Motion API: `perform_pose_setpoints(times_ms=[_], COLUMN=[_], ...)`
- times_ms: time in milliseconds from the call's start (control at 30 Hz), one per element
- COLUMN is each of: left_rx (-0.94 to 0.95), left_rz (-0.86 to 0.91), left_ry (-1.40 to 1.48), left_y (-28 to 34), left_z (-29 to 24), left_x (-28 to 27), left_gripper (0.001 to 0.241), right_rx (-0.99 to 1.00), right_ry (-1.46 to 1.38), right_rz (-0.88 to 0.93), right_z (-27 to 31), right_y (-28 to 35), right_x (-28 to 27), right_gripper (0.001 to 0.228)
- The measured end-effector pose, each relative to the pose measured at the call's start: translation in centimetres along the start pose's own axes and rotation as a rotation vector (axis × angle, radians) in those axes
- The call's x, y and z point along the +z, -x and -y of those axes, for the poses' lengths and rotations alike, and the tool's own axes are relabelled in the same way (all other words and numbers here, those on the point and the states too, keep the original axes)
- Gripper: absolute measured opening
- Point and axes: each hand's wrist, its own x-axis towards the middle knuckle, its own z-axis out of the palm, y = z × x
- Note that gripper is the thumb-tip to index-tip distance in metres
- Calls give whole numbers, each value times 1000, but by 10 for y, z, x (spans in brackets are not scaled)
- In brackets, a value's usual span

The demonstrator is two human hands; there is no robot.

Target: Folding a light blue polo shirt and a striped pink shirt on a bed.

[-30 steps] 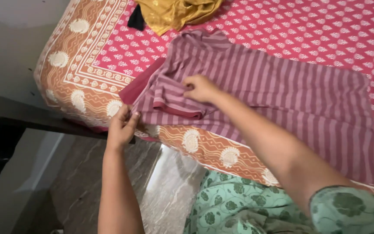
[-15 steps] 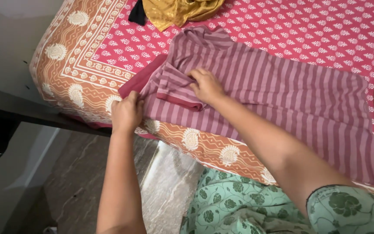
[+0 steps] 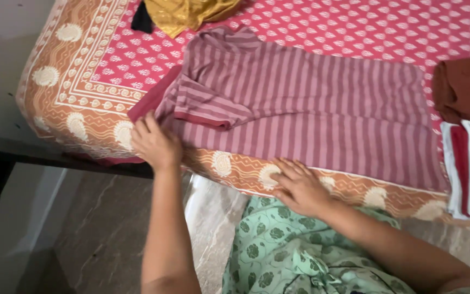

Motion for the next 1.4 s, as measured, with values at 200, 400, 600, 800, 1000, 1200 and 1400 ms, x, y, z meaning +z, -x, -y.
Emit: perform_pose_setpoints(times_ms=[200, 400, 600, 800, 1000, 1200, 1400], left_rx=[117, 290, 231, 48, 155, 133, 8], left_rz=[283, 483, 426, 312, 145, 364, 377], left_ry=[425, 359, 237, 195, 177, 445, 303], left_y=[60, 102, 109, 73, -31, -132, -180], left_z=[-85, -77, -63, -65, -92, -118, -131], left_x=[-1, -3, -11, 13, 30, 120, 282], left_gripper=[31, 60, 59, 37, 26, 25, 46], right_rx=[348, 750, 834, 1047, 882, 739, 638], right_ry=[-59, 17, 83, 67, -89, -73, 149], right_rz=[-227, -139, -90, 419, -257, -365, -328], right_z=[-53, -120, -108, -94, -228, -358, -471], right_y=[26, 83, 135, 129, 103, 11, -47], right_x=[-32, -14, -24, -118, -112, -103, -58], right_gripper=[49, 87, 97, 99, 44, 37, 50])
